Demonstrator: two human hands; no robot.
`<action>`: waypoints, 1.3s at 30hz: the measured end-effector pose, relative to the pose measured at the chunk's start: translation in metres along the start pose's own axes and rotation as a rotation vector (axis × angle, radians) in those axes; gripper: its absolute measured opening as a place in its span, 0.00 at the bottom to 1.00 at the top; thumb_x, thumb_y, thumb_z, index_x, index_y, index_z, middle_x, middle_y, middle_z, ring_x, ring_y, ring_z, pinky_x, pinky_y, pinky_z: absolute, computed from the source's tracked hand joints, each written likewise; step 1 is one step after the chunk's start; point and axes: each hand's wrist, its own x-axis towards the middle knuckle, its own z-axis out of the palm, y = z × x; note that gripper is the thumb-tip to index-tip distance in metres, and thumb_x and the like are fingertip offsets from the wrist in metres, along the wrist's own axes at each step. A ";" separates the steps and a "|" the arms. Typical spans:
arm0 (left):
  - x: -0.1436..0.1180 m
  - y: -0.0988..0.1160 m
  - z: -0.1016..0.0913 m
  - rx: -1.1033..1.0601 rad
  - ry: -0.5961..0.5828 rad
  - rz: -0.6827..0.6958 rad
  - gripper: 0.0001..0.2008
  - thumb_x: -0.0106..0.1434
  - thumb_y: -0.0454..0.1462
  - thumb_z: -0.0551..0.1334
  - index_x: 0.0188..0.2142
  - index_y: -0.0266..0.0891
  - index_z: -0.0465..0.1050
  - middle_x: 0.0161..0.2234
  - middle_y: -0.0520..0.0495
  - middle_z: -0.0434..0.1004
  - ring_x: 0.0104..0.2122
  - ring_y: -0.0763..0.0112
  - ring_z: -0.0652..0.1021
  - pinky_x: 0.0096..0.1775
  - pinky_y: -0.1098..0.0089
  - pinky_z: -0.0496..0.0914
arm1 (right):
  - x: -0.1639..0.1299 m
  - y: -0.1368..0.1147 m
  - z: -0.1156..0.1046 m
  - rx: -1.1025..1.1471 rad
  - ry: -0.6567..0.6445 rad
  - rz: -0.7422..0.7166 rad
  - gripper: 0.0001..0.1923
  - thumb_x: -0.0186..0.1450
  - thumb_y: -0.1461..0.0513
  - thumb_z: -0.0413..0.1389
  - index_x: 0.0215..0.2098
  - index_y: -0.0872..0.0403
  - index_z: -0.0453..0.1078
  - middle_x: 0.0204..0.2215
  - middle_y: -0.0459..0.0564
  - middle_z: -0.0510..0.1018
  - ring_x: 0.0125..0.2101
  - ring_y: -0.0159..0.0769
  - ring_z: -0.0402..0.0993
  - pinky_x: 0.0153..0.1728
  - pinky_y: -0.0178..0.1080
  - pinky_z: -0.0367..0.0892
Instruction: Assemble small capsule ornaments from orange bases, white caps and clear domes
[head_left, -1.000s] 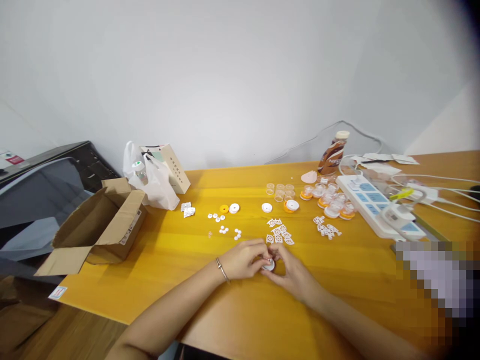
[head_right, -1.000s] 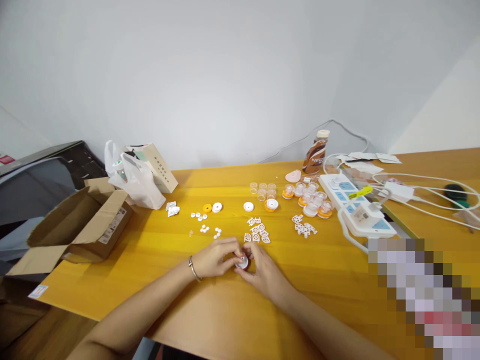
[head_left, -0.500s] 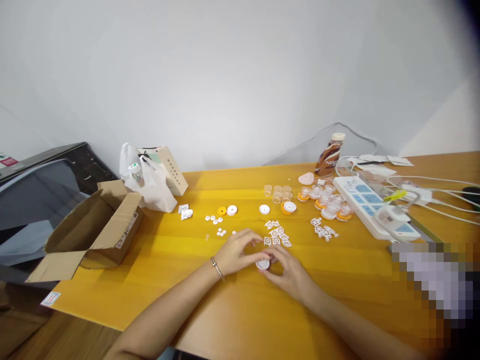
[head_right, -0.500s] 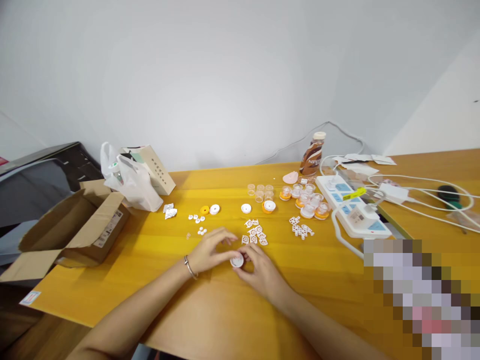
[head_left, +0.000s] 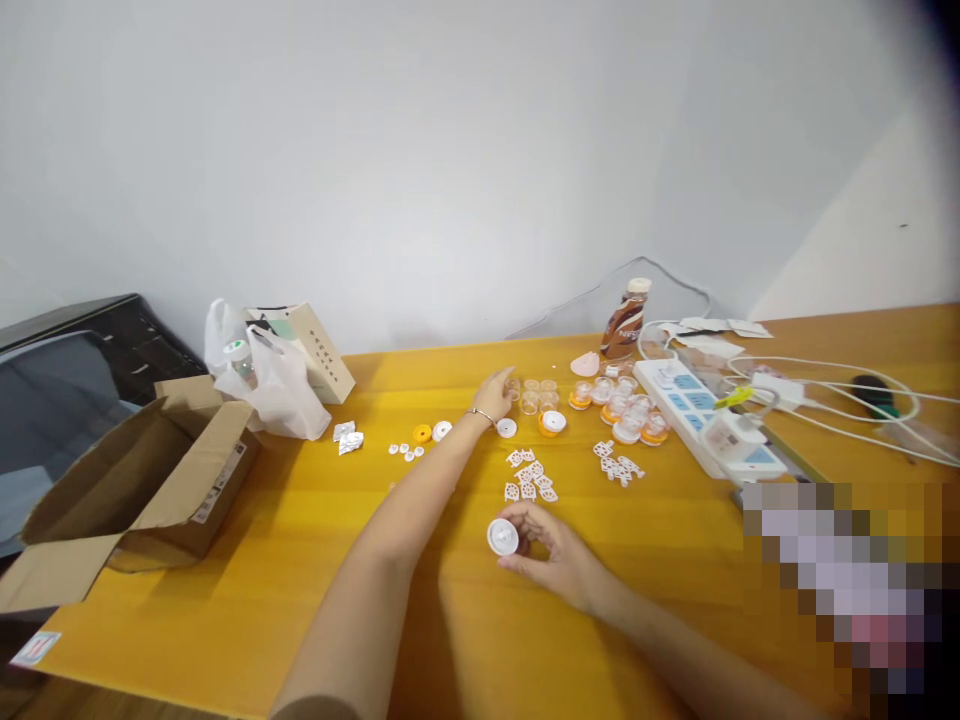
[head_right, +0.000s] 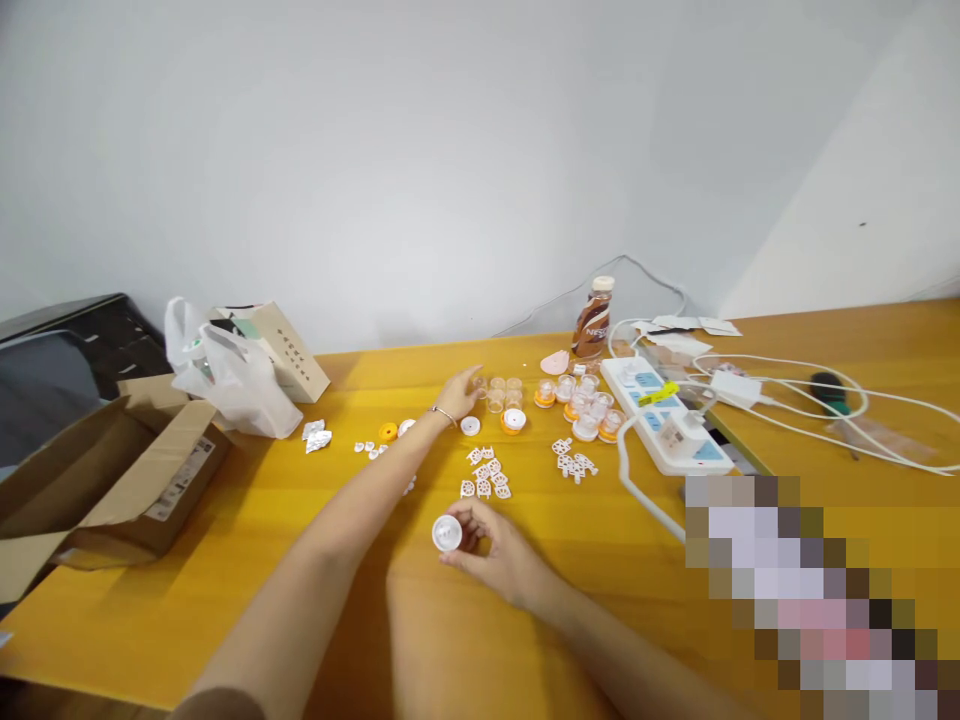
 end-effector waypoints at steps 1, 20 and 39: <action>0.001 -0.002 0.003 -0.017 0.012 -0.022 0.21 0.51 0.26 0.61 0.46 0.33 0.68 0.45 0.38 0.72 0.46 0.62 0.72 0.52 0.62 0.62 | 0.000 0.000 -0.001 0.022 0.005 0.014 0.17 0.51 0.59 0.62 0.37 0.53 0.64 0.30 0.47 0.74 0.32 0.34 0.70 0.34 0.37 0.65; -0.121 0.127 -0.153 -0.382 -0.086 0.194 0.15 0.58 0.38 0.60 0.45 0.37 0.67 0.35 0.45 0.73 0.35 0.71 0.74 0.38 0.70 0.68 | 0.035 -0.084 -0.011 0.326 0.106 -0.066 0.16 0.50 0.56 0.63 0.36 0.54 0.73 0.29 0.48 0.78 0.28 0.30 0.70 0.30 0.34 0.66; -0.141 0.150 -0.155 -0.091 -0.039 0.392 0.16 0.55 0.36 0.63 0.44 0.39 0.69 0.38 0.45 0.75 0.36 0.72 0.74 0.41 0.70 0.68 | 0.030 -0.134 -0.007 0.299 0.086 -0.113 0.13 0.48 0.61 0.63 0.33 0.54 0.72 0.17 0.41 0.74 0.18 0.26 0.69 0.23 0.31 0.68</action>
